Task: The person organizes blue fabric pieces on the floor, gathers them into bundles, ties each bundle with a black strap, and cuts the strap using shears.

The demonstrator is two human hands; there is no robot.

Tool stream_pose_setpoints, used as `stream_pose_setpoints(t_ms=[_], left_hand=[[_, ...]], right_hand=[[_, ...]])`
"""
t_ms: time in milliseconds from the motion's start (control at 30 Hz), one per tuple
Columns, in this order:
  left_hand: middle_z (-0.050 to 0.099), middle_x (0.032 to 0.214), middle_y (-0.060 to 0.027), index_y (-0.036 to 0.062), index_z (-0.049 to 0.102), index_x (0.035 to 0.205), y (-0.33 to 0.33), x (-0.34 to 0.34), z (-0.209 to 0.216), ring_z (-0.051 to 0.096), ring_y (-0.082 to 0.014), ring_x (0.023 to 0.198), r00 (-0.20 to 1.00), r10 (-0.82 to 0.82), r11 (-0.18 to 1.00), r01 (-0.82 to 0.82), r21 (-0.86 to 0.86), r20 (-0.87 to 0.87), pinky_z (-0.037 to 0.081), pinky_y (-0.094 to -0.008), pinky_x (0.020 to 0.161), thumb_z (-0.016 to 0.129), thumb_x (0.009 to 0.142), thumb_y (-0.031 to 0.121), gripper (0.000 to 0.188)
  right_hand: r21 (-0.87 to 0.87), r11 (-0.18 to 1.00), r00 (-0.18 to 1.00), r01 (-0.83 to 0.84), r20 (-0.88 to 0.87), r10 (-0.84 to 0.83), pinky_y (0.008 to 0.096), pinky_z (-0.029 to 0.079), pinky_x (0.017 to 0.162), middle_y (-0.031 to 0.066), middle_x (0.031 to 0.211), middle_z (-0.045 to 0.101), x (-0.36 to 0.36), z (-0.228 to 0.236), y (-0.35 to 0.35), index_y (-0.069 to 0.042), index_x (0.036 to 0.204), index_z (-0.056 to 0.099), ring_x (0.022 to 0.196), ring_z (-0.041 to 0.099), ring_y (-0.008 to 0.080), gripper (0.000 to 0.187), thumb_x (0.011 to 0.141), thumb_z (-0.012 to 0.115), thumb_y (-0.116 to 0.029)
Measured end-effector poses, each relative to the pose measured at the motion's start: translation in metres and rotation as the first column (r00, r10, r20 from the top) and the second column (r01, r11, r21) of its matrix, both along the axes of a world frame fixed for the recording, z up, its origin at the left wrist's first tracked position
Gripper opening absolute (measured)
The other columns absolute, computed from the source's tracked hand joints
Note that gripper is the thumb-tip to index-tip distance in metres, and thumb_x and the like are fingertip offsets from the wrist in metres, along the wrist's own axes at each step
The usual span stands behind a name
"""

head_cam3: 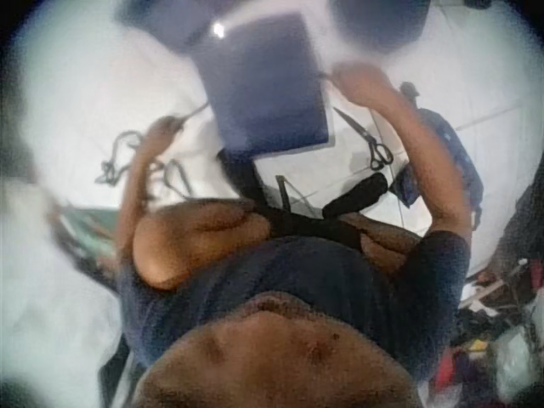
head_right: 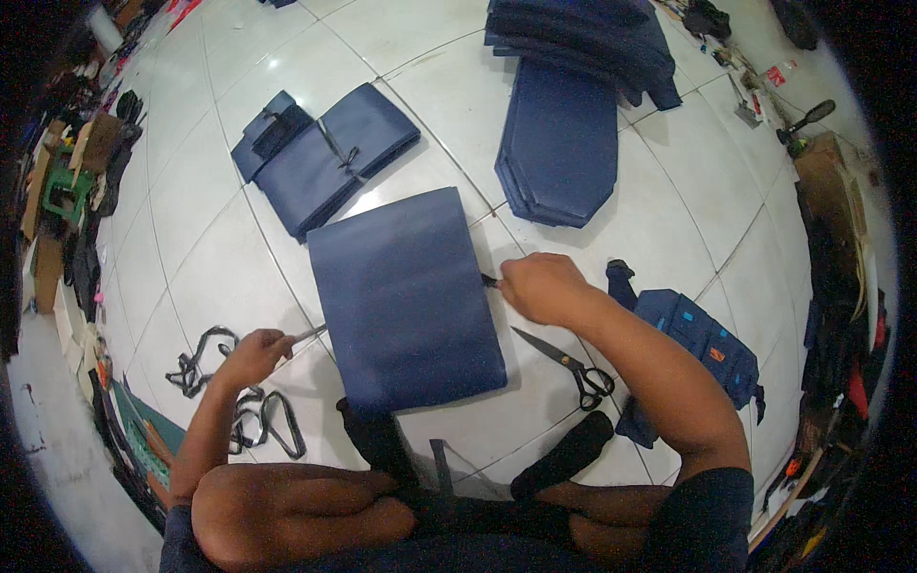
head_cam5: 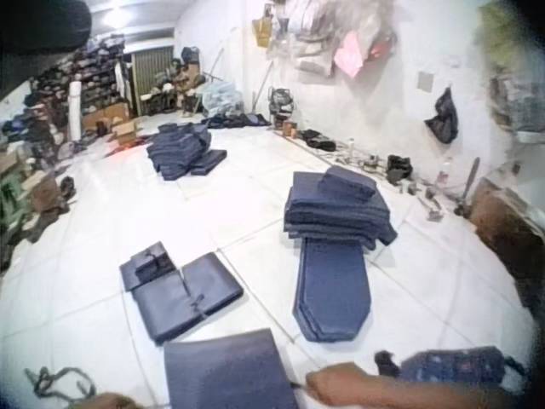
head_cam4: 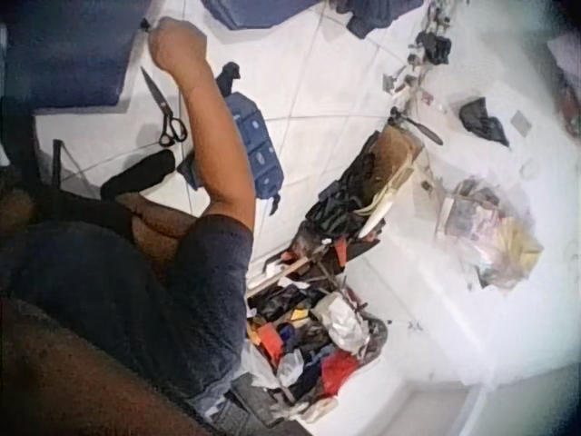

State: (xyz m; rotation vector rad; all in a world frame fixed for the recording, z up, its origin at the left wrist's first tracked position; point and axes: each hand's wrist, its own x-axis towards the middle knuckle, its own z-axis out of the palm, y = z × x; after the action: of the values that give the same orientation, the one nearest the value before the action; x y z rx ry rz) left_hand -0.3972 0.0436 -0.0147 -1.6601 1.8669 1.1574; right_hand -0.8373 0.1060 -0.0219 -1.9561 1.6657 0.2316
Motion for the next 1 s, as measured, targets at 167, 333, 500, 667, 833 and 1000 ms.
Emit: stream_pose_setpoints(t_ms=[167, 333, 500, 667, 833, 1000], left_hand=[[0.065, 0.079, -0.0221, -0.0038, 0.067, 0.091, 0.015, -0.063, -0.021, 0.064, -0.0315, 0.077, 0.874, 0.33, 0.935, -0.354, -0.002, -0.356, 0.047, -0.0421, 0.073, 0.05, 0.097, 0.033, 0.041], [0.065, 0.087, -0.0295, -0.0063, 0.064, 0.09, 0.002, -0.104, -0.015, 0.063, -0.044, 0.086, 0.957, 0.167, 0.954, -0.218, -0.205, -0.237, 0.047, -0.0481, 0.079, 0.049, 0.097, 0.03, 0.04], [0.064, 0.091, -0.0319, -0.0063, 0.064, 0.088, -0.013, -0.111, -0.016, 0.062, -0.048, 0.093, 0.955, 0.144, 0.898, -0.236, -0.372, -0.259, 0.047, -0.0511, 0.083, 0.05, 0.096, 0.028, 0.038], [0.064, 0.091, -0.031, -0.0048, 0.063, 0.09, -0.032, -0.136, -0.016, 0.062, -0.049, 0.09, 0.963, 0.022, 0.84, -0.164, -0.517, -0.27, 0.047, -0.0528, 0.082, 0.05, 0.095, 0.026, 0.034], [0.064, 0.091, -0.0298, -0.0025, 0.061, 0.092, -0.037, -0.173, -0.025, 0.061, -0.049, 0.089, 0.92, -0.139, 0.832, -0.092, -0.548, -0.366, 0.047, -0.0545, 0.08, 0.049, 0.096, 0.023, 0.029], [0.062, 0.09, -0.0296, -0.0011, 0.06, 0.091, 0.011, -0.174, -0.025, 0.059, -0.0494, 0.088, 0.904, -0.168, 0.889, -0.034, -0.457, -0.394, 0.046, -0.0537, 0.076, 0.052, 0.096, 0.02, 0.023]], right_hand=[[-0.021, 0.999, 0.995, -0.045, 0.085, 0.047, 0.0518, 0.051, 0.082, 0.0233, 0.088, 0.068, 0.046, 0.007, -0.005, 0.0, 0.089, 0.066, 0.088, 0.066, 0.0408, 0.028, 0.09, 0.053, -0.025], [-0.097, 0.994, 0.991, 0.054, 0.125, -0.042, 0.0518, 0.05, 0.078, 0.0245, 0.08, 0.066, 0.054, 0.001, 0.006, 0.002, 0.084, 0.063, 0.082, 0.065, 0.0428, 0.026, 0.09, 0.054, -0.021], [-0.039, 0.995, 0.977, 0.096, 0.195, -0.086, 0.0519, 0.05, 0.078, 0.0235, 0.082, 0.066, 0.058, 0.005, 0.021, 0.002, 0.085, 0.062, 0.081, 0.064, 0.0438, 0.026, 0.091, 0.055, -0.022], [0.057, 0.998, 0.941, 0.038, 0.335, -0.055, 0.0526, 0.048, 0.078, 0.0251, 0.084, 0.065, 0.077, -0.003, 0.045, 0.003, 0.087, 0.062, 0.083, 0.063, 0.0449, 0.028, 0.093, 0.054, -0.024], [0.141, 0.99, 0.864, 0.026, 0.495, -0.093, 0.0543, 0.047, 0.078, 0.0269, 0.085, 0.064, 0.116, -0.014, 0.059, 0.004, 0.089, 0.062, 0.085, 0.062, 0.046, 0.03, 0.094, 0.053, -0.024], [0.174, 0.984, 0.851, -0.029, 0.521, -0.067, 0.0551, 0.047, 0.083, 0.0282, 0.092, 0.066, 0.127, -0.028, 0.043, 0.003, 0.092, 0.064, 0.091, 0.063, 0.0455, 0.029, 0.093, 0.052, -0.023]])
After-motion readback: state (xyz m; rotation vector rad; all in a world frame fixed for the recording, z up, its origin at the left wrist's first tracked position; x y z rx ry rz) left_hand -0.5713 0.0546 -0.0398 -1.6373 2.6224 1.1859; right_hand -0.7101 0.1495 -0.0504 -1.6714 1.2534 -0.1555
